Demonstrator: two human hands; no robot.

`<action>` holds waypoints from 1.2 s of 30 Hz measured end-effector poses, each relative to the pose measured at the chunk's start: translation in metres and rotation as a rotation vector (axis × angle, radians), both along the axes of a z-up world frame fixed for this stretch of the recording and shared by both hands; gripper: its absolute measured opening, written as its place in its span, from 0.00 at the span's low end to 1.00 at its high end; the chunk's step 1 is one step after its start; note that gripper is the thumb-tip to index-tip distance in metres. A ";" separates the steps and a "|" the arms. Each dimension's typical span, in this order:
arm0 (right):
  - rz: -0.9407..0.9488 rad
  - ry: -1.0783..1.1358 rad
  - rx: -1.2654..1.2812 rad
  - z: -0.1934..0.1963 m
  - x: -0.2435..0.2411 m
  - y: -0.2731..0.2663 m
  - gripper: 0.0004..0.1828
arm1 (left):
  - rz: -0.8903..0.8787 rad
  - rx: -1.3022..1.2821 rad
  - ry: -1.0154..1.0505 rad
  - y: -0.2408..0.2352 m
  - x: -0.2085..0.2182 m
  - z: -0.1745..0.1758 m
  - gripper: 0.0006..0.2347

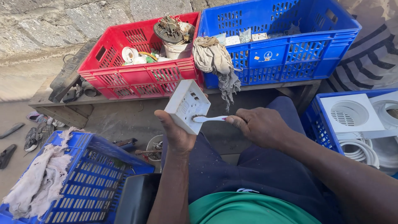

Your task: The person cleans a plastic electrical outlet backbox using a toothbrush and a cloth while sitting down, applying a liquid from a small bottle and scrubbing both the interior and exterior surfaces.

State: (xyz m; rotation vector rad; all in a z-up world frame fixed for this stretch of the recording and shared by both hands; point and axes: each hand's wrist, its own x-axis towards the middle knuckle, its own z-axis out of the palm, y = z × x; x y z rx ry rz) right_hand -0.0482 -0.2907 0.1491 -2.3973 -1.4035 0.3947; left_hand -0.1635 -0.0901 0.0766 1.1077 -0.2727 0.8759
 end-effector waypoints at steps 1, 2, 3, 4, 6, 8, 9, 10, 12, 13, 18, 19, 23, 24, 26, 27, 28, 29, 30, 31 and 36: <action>-0.014 -0.001 -0.004 0.001 -0.001 -0.005 0.33 | -0.014 -0.004 -0.001 0.003 -0.003 0.001 0.45; -0.071 0.004 0.148 0.003 -0.001 -0.009 0.33 | 0.014 -0.034 0.003 0.006 -0.006 0.002 0.45; -0.106 0.001 0.308 0.009 0.001 -0.006 0.33 | 0.062 -0.057 -0.003 0.013 -0.009 0.008 0.45; -0.098 -0.008 0.312 0.012 0.007 -0.003 0.33 | 0.068 -0.054 -0.013 0.014 -0.009 0.019 0.45; -0.028 0.059 0.333 0.004 0.003 -0.013 0.34 | 0.053 -0.063 -0.025 0.002 -0.019 0.029 0.42; -0.039 0.087 0.222 -0.007 0.004 -0.010 0.36 | 0.025 -0.044 0.022 -0.019 -0.022 0.032 0.44; -0.068 0.095 0.125 -0.012 0.007 -0.009 0.38 | -0.023 -0.014 0.051 -0.027 -0.018 0.034 0.45; -0.076 0.090 0.129 -0.004 0.010 -0.012 0.38 | -0.032 -0.010 0.046 -0.025 -0.009 0.023 0.45; -0.109 -0.126 0.177 0.017 0.019 -0.015 0.34 | 0.034 -0.137 0.018 -0.019 0.009 0.006 0.43; -0.098 -0.136 0.192 0.015 0.009 -0.010 0.34 | 0.044 -0.124 0.006 -0.016 0.007 0.007 0.43; -0.041 -0.104 0.055 -0.001 0.000 -0.008 0.36 | 0.087 -0.046 0.031 -0.017 0.009 0.003 0.44; -0.034 -0.108 0.055 0.005 -0.003 -0.012 0.36 | 0.093 -0.046 0.027 -0.022 0.006 0.004 0.44; -0.097 -0.186 0.118 0.023 -0.015 -0.009 0.34 | 0.139 0.057 0.036 -0.010 0.004 0.015 0.43; -0.070 -0.124 0.045 0.022 -0.021 -0.011 0.34 | 0.107 0.030 0.012 -0.007 0.003 0.013 0.43; -0.068 -0.109 0.018 -0.001 -0.002 -0.007 0.36 | 0.114 0.054 0.050 -0.005 0.001 0.008 0.43; -0.080 -0.108 -0.004 -0.011 0.012 -0.005 0.37 | 0.106 0.081 0.074 -0.003 0.007 0.006 0.43; -0.085 -0.107 -0.008 -0.008 0.008 -0.012 0.37 | 0.101 0.078 0.075 -0.010 0.000 0.007 0.43; -0.154 -0.089 0.098 0.000 0.010 -0.013 0.38 | 0.125 0.089 0.066 -0.012 -0.001 0.013 0.42; -0.219 -0.069 0.206 0.008 0.012 -0.014 0.38 | 0.148 0.100 0.057 -0.013 -0.002 0.018 0.42; -0.215 -0.064 0.201 0.008 0.013 -0.016 0.38 | 0.153 0.096 0.063 -0.009 0.001 0.013 0.42; -0.165 -0.022 -0.046 -0.027 0.025 -0.012 0.39 | 0.078 0.108 0.069 -0.034 -0.005 0.034 0.41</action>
